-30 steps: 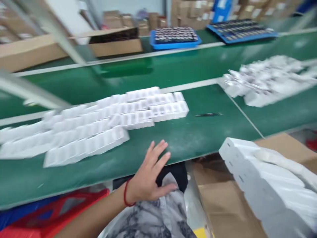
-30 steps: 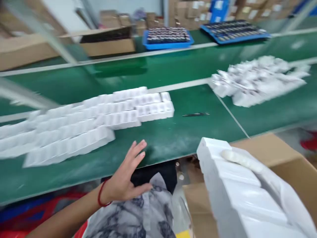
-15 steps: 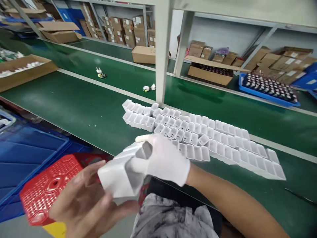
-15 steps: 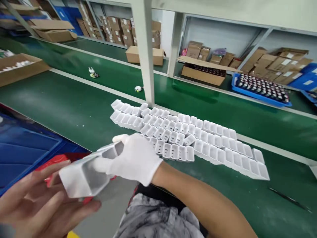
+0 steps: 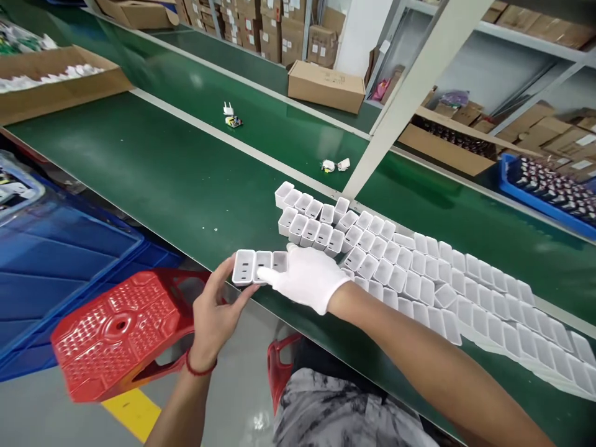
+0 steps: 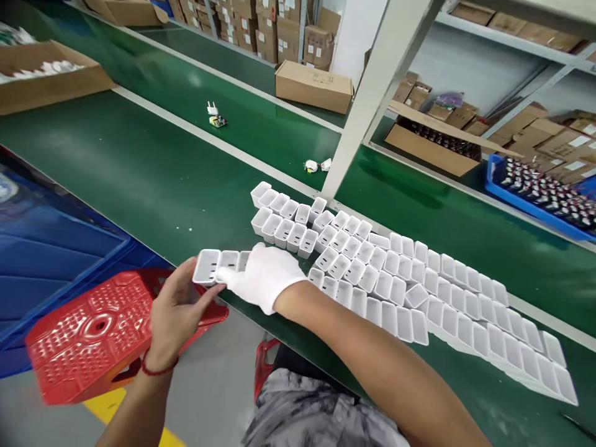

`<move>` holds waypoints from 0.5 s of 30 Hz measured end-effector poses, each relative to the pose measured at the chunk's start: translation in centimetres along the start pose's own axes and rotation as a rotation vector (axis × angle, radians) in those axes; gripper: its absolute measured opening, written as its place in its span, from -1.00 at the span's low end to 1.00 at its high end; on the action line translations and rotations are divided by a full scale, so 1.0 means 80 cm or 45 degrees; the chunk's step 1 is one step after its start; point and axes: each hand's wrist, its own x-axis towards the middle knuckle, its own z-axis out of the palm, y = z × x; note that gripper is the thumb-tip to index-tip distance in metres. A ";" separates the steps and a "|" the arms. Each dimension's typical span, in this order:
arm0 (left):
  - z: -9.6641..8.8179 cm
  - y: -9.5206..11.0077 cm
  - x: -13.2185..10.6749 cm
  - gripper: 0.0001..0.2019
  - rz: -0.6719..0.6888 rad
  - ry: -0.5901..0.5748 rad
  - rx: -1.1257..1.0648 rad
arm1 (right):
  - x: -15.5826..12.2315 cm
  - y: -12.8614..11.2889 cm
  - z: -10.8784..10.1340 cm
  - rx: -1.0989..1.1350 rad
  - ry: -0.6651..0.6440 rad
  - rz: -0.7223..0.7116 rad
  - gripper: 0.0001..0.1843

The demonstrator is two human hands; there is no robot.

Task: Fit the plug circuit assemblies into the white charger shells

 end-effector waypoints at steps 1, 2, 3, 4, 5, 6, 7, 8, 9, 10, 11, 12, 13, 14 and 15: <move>0.004 -0.005 0.004 -0.32 -0.026 -0.048 -0.013 | -0.001 0.002 0.000 -0.018 -0.003 0.022 -0.35; 0.009 -0.009 0.009 -0.32 -0.039 -0.096 -0.017 | -0.002 0.005 -0.001 -0.027 0.001 0.045 -0.37; 0.012 -0.011 0.015 -0.33 -0.042 -0.142 -0.010 | -0.003 0.008 0.000 -0.026 0.012 0.064 -0.39; 0.015 -0.011 0.021 -0.36 -0.038 -0.186 0.011 | -0.005 0.013 -0.001 -0.016 0.031 0.079 -0.41; 0.018 -0.009 0.029 -0.39 -0.028 -0.229 0.025 | -0.008 0.018 -0.001 0.000 0.061 0.083 -0.43; 0.020 -0.005 0.036 -0.41 -0.016 -0.269 0.032 | -0.013 0.023 -0.003 0.019 0.099 0.068 -0.46; 0.021 -0.001 0.044 -0.43 -0.003 -0.312 0.034 | -0.020 0.030 -0.006 0.046 0.148 0.028 -0.48; 0.022 0.004 0.050 -0.42 0.016 -0.359 0.030 | -0.030 0.038 -0.010 0.076 0.208 -0.026 -0.50; 0.023 0.009 0.055 -0.41 0.041 -0.399 0.025 | -0.042 0.048 -0.015 0.102 0.285 -0.084 -0.52; 0.025 0.014 0.060 -0.39 0.068 -0.430 0.025 | -0.056 0.062 -0.020 0.129 0.373 -0.131 -0.55; 0.028 0.017 0.063 -0.38 0.092 -0.448 0.033 | -0.072 0.078 -0.025 0.156 0.466 -0.154 -0.57; 0.031 0.019 0.066 -0.36 0.109 -0.455 0.052 | -0.089 0.099 -0.030 0.185 0.579 -0.142 -0.60; 0.036 0.020 0.068 -0.35 0.122 -0.449 0.080 | -0.108 0.123 -0.032 0.216 0.717 -0.103 -0.63; 0.042 0.019 0.071 -0.34 0.129 -0.441 0.111 | -0.127 0.150 -0.032 0.257 0.862 -0.039 -0.65; 0.048 0.018 0.074 -0.33 0.139 -0.430 0.144 | -0.148 0.180 -0.028 0.317 1.006 0.038 -0.67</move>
